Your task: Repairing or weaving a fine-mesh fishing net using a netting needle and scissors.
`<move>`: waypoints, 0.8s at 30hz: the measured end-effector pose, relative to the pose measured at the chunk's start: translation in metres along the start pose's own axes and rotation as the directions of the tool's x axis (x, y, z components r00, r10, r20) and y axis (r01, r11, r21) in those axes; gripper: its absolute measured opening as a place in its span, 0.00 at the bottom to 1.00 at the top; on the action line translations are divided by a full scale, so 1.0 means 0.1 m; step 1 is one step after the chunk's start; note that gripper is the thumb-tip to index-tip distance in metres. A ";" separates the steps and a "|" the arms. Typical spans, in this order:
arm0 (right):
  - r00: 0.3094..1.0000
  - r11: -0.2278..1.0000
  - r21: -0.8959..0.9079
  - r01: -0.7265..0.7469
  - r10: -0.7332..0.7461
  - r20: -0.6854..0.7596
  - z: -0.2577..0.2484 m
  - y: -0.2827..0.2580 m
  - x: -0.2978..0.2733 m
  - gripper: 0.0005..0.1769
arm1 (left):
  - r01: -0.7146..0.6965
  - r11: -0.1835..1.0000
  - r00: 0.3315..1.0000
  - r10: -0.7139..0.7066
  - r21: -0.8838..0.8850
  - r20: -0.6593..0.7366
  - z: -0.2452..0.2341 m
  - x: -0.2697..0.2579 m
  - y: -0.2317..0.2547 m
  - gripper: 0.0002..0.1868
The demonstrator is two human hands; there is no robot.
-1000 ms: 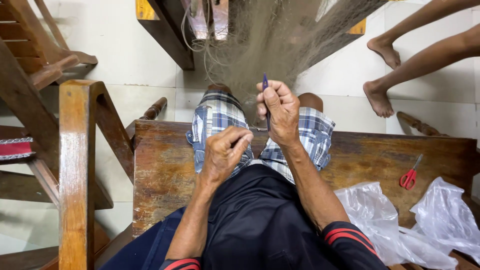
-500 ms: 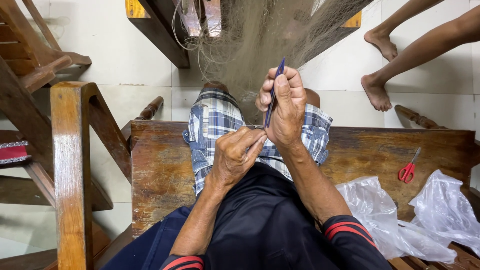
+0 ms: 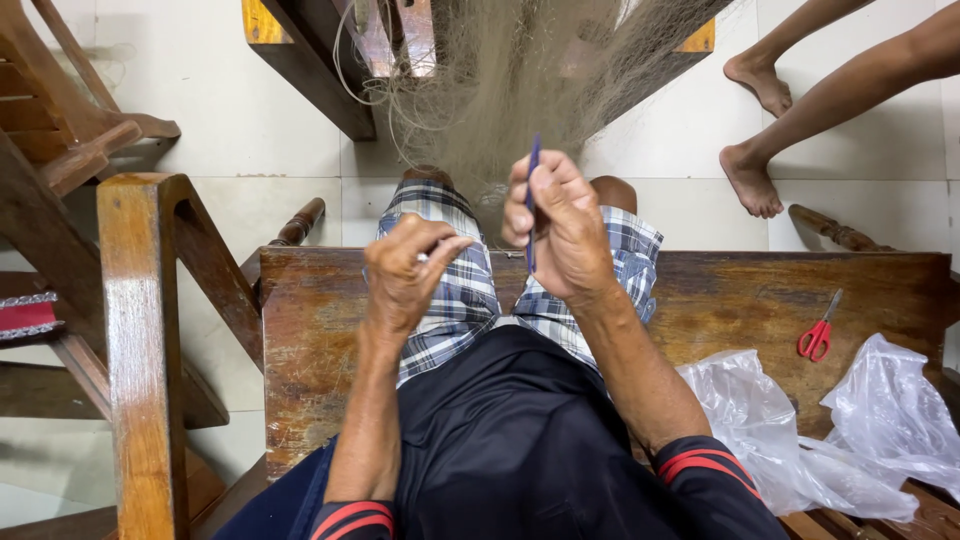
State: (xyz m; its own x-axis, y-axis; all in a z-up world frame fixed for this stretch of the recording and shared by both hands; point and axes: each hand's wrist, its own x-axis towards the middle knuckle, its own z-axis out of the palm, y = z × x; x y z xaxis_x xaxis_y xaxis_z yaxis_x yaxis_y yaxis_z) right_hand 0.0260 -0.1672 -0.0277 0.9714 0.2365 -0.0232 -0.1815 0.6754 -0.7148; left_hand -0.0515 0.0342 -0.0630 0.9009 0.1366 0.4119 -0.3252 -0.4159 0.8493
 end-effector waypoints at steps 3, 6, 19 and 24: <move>0.983 0.986 -0.074 -0.151 0.158 0.098 -0.08 0.22 -0.02 0.14 | -0.146 0.960 0.989 0.146 0.239 0.016 -0.29 0.08 0.08 0.12; 0.966 0.974 -0.117 -0.191 0.208 0.154 -0.13 0.54 -0.10 0.15 | -0.211 0.904 0.976 0.217 0.372 0.027 -0.38 0.02 0.32 0.14; 0.898 0.943 -0.204 -0.264 0.318 0.304 -0.30 0.71 -0.36 0.14 | -0.185 0.929 0.977 0.208 0.320 -0.040 -0.57 0.05 0.12 0.17; 0.911 0.952 -0.153 -0.264 0.298 0.285 -0.31 0.73 -0.37 0.12 | -0.195 0.933 0.971 0.227 0.303 -0.075 -0.51 0.13 0.12 0.24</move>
State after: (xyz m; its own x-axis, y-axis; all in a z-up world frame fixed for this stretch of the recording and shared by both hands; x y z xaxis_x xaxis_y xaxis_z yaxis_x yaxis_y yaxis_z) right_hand -0.0186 -0.1487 -0.1006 0.7872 0.6157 -0.0350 -0.4053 0.4739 -0.7818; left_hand -0.0588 0.0772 -0.0307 0.7793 0.1052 0.6178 -0.3920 -0.6873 0.6115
